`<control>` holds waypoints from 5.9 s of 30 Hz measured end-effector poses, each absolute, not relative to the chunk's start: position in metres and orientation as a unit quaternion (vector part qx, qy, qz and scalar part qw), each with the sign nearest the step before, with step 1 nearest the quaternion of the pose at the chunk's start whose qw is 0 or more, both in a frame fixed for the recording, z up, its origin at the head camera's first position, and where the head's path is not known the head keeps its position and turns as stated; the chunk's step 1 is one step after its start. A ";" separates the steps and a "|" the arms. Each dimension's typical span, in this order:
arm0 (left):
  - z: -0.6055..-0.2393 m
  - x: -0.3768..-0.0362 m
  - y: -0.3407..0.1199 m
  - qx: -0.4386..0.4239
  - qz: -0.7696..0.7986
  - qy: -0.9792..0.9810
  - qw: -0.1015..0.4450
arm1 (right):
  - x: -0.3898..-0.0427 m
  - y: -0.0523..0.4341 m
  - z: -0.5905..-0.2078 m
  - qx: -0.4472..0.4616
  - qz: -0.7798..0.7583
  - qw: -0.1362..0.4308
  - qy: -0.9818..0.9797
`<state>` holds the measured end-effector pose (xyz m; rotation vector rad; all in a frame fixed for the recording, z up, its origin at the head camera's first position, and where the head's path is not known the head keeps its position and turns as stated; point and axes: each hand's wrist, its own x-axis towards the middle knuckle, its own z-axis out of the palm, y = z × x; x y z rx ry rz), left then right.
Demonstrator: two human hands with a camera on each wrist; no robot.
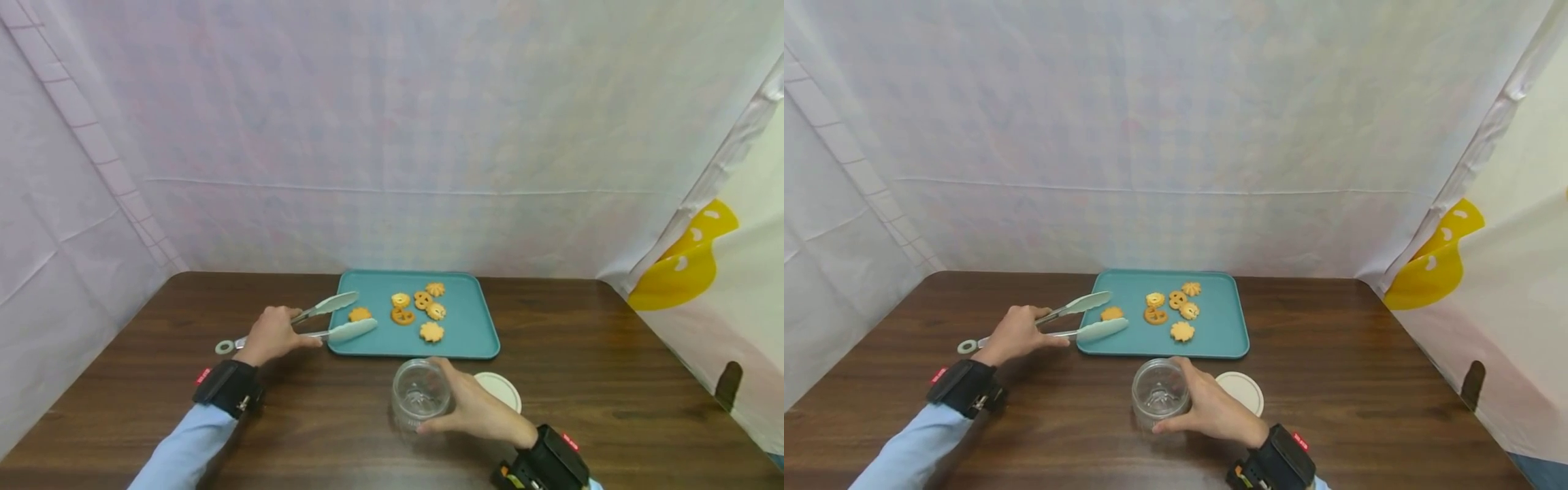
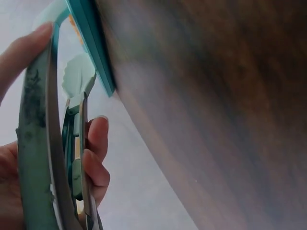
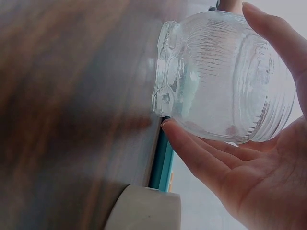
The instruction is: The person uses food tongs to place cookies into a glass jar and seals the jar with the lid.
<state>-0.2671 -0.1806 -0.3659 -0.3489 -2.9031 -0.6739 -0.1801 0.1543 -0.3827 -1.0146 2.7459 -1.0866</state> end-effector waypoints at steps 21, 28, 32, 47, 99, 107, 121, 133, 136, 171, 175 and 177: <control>-0.367 -0.270 -0.183 -0.119 -0.186 -0.970 0.099 | -0.181 0.155 -0.383 -0.324 -0.340 0.007 0.883; -0.367 -0.268 -0.183 -0.120 -0.187 -0.969 0.111 | -0.180 0.156 -0.382 -0.314 -0.341 0.017 0.886; -0.367 -0.267 -0.183 -0.121 -0.207 -0.965 0.109 | -0.182 0.155 -0.382 -0.312 -0.344 0.016 0.885; -0.359 -0.258 -0.182 -0.148 -0.285 -0.941 0.105 | -0.190 0.154 -0.381 -0.296 -0.356 0.023 0.886; -0.348 -0.224 -0.151 -0.360 -0.382 -0.851 0.001 | -0.194 0.150 -0.381 -0.222 -0.387 0.067 0.893; -0.346 -0.225 -0.151 -0.364 -0.366 -0.856 -0.002 | -0.193 0.149 -0.381 -0.224 -0.386 0.060 0.893; -0.347 -0.224 -0.151 -0.362 -0.363 -0.858 -0.015 | -0.193 0.151 -0.385 -0.251 -0.382 0.048 0.888; -0.348 -0.225 -0.152 -0.366 -0.360 -0.858 -0.013 | -0.193 0.152 -0.384 -0.249 -0.392 0.061 0.884; -0.350 -0.225 -0.153 -0.365 -0.364 -0.857 -0.007 | -0.192 0.152 -0.384 -0.252 -0.395 0.063 0.881; -0.371 -0.272 -0.125 -0.196 -0.269 -0.942 0.051 | -0.192 0.151 -0.385 -0.267 -0.393 0.069 0.877; -0.371 -0.274 -0.123 -0.190 -0.264 -0.944 0.050 | -0.192 0.150 -0.386 -0.266 -0.390 0.066 0.879; -0.371 -0.275 -0.124 -0.184 -0.265 -0.946 0.041 | -0.192 0.151 -0.386 -0.266 -0.391 0.066 0.879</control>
